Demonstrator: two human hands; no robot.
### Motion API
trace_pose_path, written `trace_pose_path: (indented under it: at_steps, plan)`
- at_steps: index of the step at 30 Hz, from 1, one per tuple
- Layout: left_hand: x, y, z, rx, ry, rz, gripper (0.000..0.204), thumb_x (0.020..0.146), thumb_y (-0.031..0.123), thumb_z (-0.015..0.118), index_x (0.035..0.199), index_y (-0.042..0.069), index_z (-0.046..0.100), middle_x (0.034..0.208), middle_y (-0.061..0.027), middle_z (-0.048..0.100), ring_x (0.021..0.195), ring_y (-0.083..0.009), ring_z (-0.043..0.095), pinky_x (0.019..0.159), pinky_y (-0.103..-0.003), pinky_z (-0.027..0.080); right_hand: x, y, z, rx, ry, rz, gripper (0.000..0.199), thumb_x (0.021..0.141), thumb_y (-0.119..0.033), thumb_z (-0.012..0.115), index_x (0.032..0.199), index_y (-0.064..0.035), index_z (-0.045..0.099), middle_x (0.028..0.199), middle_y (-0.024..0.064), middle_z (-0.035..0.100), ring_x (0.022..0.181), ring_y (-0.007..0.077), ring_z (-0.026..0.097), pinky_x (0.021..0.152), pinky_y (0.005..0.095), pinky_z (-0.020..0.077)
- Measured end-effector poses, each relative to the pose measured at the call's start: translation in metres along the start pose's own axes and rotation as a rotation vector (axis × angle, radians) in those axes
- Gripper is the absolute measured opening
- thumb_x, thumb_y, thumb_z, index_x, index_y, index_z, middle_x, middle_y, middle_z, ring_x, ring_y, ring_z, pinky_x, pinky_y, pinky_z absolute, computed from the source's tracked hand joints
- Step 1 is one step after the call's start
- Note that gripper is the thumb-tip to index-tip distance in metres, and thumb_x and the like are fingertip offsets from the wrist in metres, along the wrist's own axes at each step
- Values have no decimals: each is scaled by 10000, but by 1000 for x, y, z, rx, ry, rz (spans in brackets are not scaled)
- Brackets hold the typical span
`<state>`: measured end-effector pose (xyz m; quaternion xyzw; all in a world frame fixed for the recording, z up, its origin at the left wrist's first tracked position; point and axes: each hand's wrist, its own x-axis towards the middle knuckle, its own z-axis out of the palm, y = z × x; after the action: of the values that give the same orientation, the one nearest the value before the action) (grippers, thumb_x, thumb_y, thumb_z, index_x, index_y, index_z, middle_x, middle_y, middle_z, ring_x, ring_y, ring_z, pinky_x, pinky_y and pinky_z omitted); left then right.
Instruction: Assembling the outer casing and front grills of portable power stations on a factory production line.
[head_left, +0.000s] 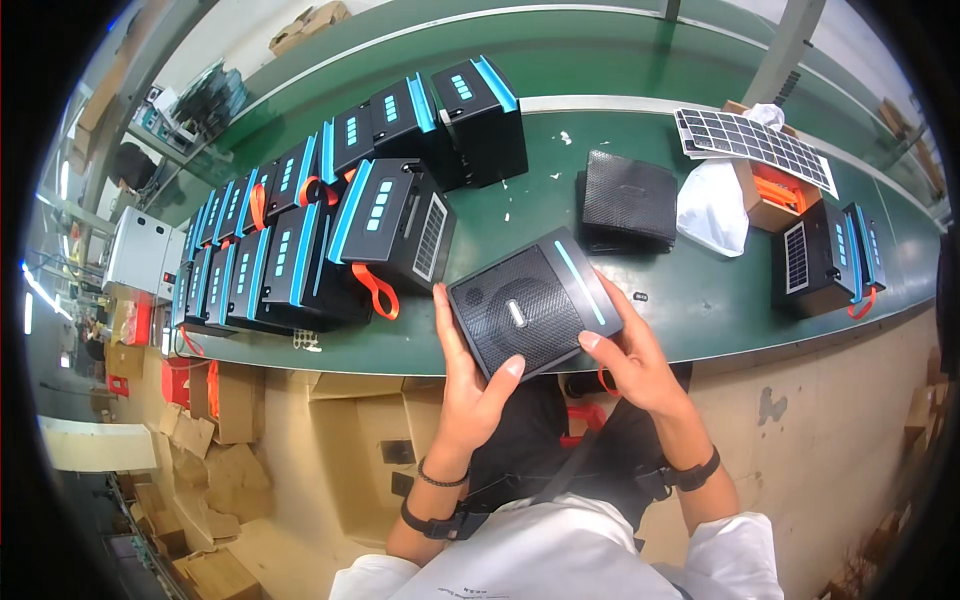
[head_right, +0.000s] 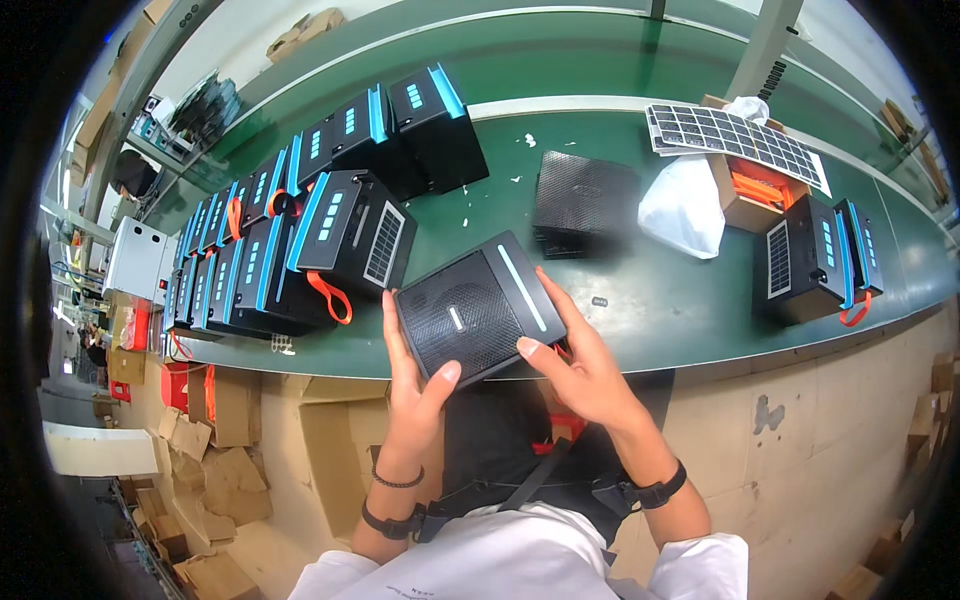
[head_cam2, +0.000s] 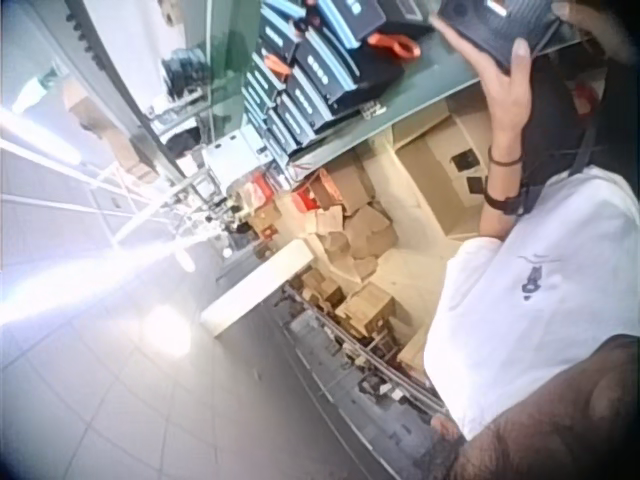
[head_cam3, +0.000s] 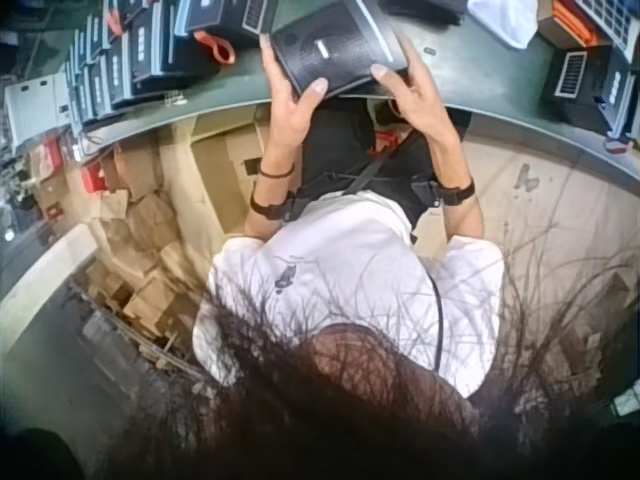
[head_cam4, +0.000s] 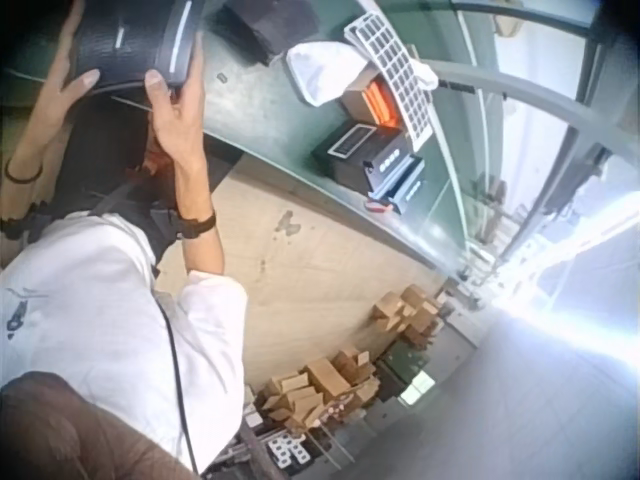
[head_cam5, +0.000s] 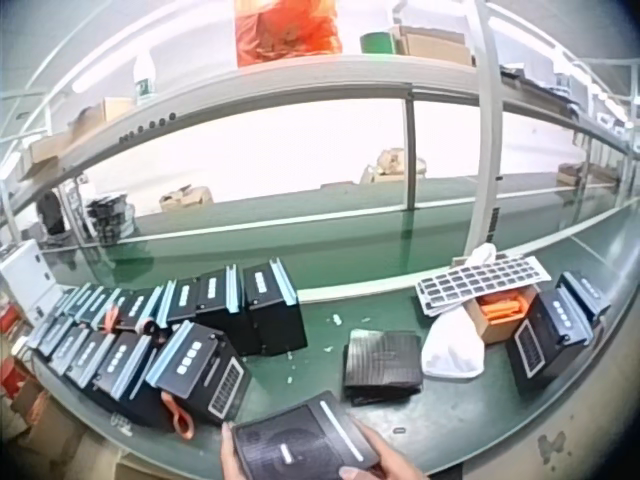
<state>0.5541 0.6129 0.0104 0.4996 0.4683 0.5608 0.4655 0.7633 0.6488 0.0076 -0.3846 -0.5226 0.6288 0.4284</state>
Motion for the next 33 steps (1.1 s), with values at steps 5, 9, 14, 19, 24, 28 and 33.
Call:
trace_pose_path:
  at_steps: [5,9,14,19,24,28,33]
  plan:
    - [1,-9,-8,-153,-152,-42,1080,892,7,598,1594,41,-222,1636,-203,172,1472,-301,319,1215,-420,259,3,4,0,10,5,-56,757,960,-102,642,1584,67,247,1535,190,432,1404,227,430,1166,354,317]
    - [2,-7,-11,-126,-157,-71,1088,890,9,597,1585,31,-239,1654,-204,113,1497,-303,278,1222,-424,245,3,1,5,5,13,-28,778,950,-135,654,1582,73,252,1558,202,409,1412,239,425,1167,361,322]
    - [1,-9,-10,-126,-179,-77,1112,893,19,613,1570,23,-269,1668,-203,27,1524,-303,213,1232,-424,221,2,6,2,-50,49,-79,780,941,-152,665,1574,82,273,1523,207,462,1376,239,467,1146,356,349]
    - [1,-9,-17,-22,-242,-31,1053,929,38,588,1582,19,-238,1664,-205,96,1534,-299,185,1240,-427,169,0,8,0,23,21,-63,734,976,-128,639,1591,38,274,1472,150,507,1308,196,505,1107,339,384]
    - [4,-9,-26,-140,-179,-3,887,989,30,513,1617,18,-113,1666,-187,123,1537,-286,182,1244,-421,130,2,12,13,70,63,-139,764,946,-58,677,1585,44,271,1465,143,507,1308,194,506,1112,335,386]
    - [2,-2,-23,-81,-166,18,861,997,51,537,1628,14,-47,1660,-178,164,1522,-270,229,1236,-387,176,1,4,21,65,77,-160,816,891,17,727,1570,49,275,1430,151,523,1311,197,507,1110,339,398]
    - [-12,2,-15,-63,-100,148,859,980,30,535,1632,13,-24,1650,-166,199,1518,-258,242,1237,-372,175,-17,-6,35,7,107,-296,866,864,-24,775,1576,19,282,1481,185,480,1362,238,479,1129,378,396]
